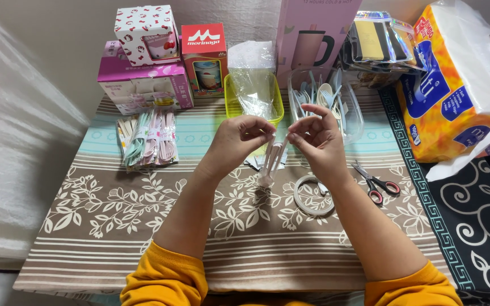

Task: The person assembles a cutlery set consisting of a spoon, fork, and chopsticks. They place the items together, wrap them in a clear plastic sleeve, and secure the bundle with a paper label. The person uses scissors to trim the label and places the finished set on the table.

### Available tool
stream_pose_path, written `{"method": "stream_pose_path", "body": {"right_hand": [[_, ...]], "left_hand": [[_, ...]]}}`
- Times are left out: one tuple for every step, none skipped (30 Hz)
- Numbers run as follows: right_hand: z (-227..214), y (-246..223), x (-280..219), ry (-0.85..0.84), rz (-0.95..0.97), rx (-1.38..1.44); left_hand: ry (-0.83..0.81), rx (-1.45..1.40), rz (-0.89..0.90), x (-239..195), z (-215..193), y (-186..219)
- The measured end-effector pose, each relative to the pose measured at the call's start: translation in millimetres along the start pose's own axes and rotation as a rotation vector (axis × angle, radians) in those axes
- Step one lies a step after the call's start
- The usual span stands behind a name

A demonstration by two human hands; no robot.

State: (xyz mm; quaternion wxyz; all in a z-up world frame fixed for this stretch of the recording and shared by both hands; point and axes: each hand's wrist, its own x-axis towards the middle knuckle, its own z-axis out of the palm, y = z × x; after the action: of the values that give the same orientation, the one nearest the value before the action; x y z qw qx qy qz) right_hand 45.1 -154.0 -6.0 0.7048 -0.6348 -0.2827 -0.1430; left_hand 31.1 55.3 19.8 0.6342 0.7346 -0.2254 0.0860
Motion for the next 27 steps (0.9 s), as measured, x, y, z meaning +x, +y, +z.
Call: {"method": "stream_pose_path", "body": {"right_hand": [[1, 0, 0, 0.0, 0.0, 0.0], [1, 0, -1, 0.001, -0.022, -0.029], [2, 0, -1, 0.003, -0.045, -0.057], [2, 1, -2, 0.002, -0.045, -0.056], [3, 3, -3, 0.006, -0.062, -0.06], [3, 4, -4, 0.012, -0.08, -0.064], [4, 2, -5, 0.012, -0.079, -0.065], [6, 1, -6, 0.021, -0.108, -0.082], [7, -1, -6, 0.029, -0.137, -0.099], [7, -1, -7, 0.028, -0.137, -0.099], [8, -1, -8, 0.033, -0.162, -0.156], [8, -2, -9, 0.038, -0.188, -0.213], [9, -3, -9, 0.037, -0.188, -0.213], [10, -3, -9, 0.041, -0.244, -0.246], [11, -4, -10, 0.044, -0.299, -0.279], [11, -2, -10, 0.043, -0.3, -0.279], [11, 0, -10, 0.048, -0.375, -0.308], [11, 3, -11, 0.053, -0.45, -0.336], [11, 7, -11, 0.052, -0.451, -0.336], [11, 11, -11, 0.059, -0.52, -0.382], [10, 16, -11, 0.065, -0.59, -0.427], [8, 22, -12, 0.065, -0.59, -0.427], [6, 27, -14, 0.051, -0.629, -0.465], [4, 33, -15, 0.039, -0.668, -0.504], [5, 30, -14, 0.04, -0.668, -0.504], [6, 26, -13, 0.028, -0.696, -0.509], [6, 23, -13, 0.016, -0.723, -0.514]], "left_hand": [[0.0, 0.0, 0.0, 0, 0, 2], [-0.003, -0.009, 0.015, 0, -1, 3], [-0.006, -0.017, 0.03, 0, -1, 5], [-0.005, -0.017, 0.03, 0, -2, 6], [-0.001, -0.019, 0.044, -1, -2, 7], [0.002, -0.022, 0.059, -1, -2, 8], [0.001, -0.023, 0.059, 0, -3, 7], [0.0, -0.026, 0.07, 0, -3, 6], [-0.001, -0.03, 0.08, 0, -4, 6], [0.0, -0.03, 0.08, 0, -4, 6], [0.005, -0.025, 0.088, 0, -5, 7], [0.01, -0.019, 0.097, 0, -5, 7], [0.012, -0.02, 0.097, 1, -7, 5], [0.007, -0.014, 0.115, 2, -9, 2], [0.003, -0.009, 0.133, 3, -11, 0], [0.004, -0.009, 0.133, 3, -11, 1], [0.003, -0.02, 0.144, 3, -12, 2], [0.002, -0.03, 0.155, 3, -12, 3], [0.002, -0.03, 0.156, 3, -13, 3], [-0.003, -0.023, 0.169, 3, -15, 2], [-0.009, -0.016, 0.183, 3, -16, 2], [-0.009, -0.016, 0.183, 3, -17, 2], [-0.025, -0.008, 0.188, 3, -18, 1], [-0.044, 0.001, 0.193, 3, -19, 1], [-0.044, 0.001, 0.192, 3, -20, -1], [-0.06, 0.013, 0.184, 4, -20, -3], [-0.076, 0.026, 0.176, 5, -21, -5]]}}
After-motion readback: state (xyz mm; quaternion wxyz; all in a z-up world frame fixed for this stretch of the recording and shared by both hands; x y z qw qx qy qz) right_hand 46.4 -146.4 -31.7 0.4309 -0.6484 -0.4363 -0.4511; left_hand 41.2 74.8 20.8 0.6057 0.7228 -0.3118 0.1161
